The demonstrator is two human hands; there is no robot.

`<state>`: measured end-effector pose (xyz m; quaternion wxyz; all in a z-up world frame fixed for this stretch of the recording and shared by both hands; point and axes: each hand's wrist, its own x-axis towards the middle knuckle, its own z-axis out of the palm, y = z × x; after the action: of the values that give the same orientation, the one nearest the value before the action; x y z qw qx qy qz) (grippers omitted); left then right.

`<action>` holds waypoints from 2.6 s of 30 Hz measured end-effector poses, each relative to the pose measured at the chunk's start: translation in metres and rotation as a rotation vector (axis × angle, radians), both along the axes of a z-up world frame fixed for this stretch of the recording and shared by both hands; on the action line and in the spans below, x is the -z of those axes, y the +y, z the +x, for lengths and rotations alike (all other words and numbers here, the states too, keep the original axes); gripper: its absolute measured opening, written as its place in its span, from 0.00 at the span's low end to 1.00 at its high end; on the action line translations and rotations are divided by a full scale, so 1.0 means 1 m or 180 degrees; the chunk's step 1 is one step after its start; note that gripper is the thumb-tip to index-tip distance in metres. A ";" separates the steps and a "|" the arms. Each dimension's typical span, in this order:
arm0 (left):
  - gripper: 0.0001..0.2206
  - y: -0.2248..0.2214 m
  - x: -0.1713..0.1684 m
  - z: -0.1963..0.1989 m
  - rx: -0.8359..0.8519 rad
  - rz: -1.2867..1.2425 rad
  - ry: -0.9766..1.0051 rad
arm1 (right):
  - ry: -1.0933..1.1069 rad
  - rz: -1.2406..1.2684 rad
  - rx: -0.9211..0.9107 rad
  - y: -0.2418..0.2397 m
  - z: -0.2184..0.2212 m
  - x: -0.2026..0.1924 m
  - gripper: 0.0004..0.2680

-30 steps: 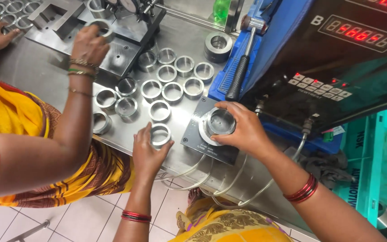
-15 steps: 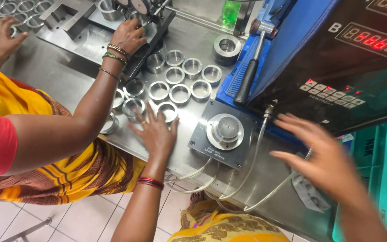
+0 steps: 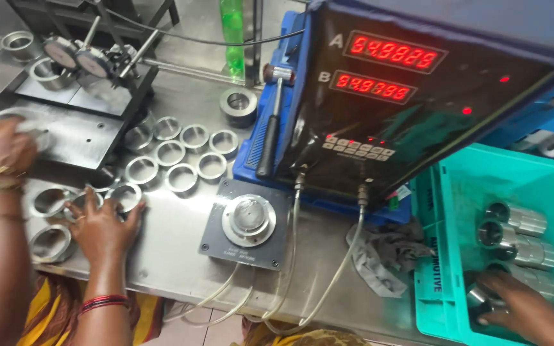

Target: The person is measuring the dimensions of metal rings using a digital gauge and sorting them into crates.

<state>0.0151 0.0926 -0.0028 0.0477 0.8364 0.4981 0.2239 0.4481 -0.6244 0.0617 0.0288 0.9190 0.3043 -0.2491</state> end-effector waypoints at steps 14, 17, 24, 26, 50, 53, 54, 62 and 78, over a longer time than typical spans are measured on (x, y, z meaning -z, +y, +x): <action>0.27 -0.141 -0.092 0.088 0.1501 -0.0916 -0.1689 | -0.0223 -0.1158 0.0513 0.072 0.006 -0.037 0.22; 0.38 -0.167 -0.115 0.097 0.2056 -0.1093 -0.1502 | 0.0150 0.0629 0.1267 0.023 0.042 -0.038 0.31; 0.54 -0.167 -0.108 0.101 0.2569 -0.0983 -0.1496 | 0.1001 0.2303 0.0241 0.203 -0.047 -0.162 0.34; 0.54 -0.165 -0.119 0.100 0.2561 -0.0997 -0.1543 | 0.0899 0.1860 0.0134 0.282 -0.112 -0.180 0.33; 0.39 -0.097 -0.012 0.019 0.0765 -0.0607 -0.1096 | 0.0442 0.2776 -0.1562 0.445 -0.191 -0.078 0.30; 0.25 -0.098 -0.027 0.037 0.0573 0.0011 -0.1025 | 0.0124 0.2696 -0.1725 0.439 -0.185 -0.066 0.32; 0.21 -0.101 -0.034 0.041 0.0506 0.0040 -0.1115 | 0.0097 0.2741 -0.1857 0.431 -0.184 -0.071 0.35; 0.33 -0.169 -0.115 0.094 0.1629 -0.0782 -0.1533 | -0.0139 0.1445 0.0335 0.222 -0.084 -0.158 0.12; 0.14 -0.117 -0.094 0.048 0.0883 -0.0641 -0.1792 | 0.0114 -0.0780 -0.0156 -0.004 0.036 0.041 0.33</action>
<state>0.0630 -0.0242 0.0907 0.2960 0.7926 0.3663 0.3872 0.4841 -0.6286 0.0206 0.1415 0.8963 0.2945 -0.2999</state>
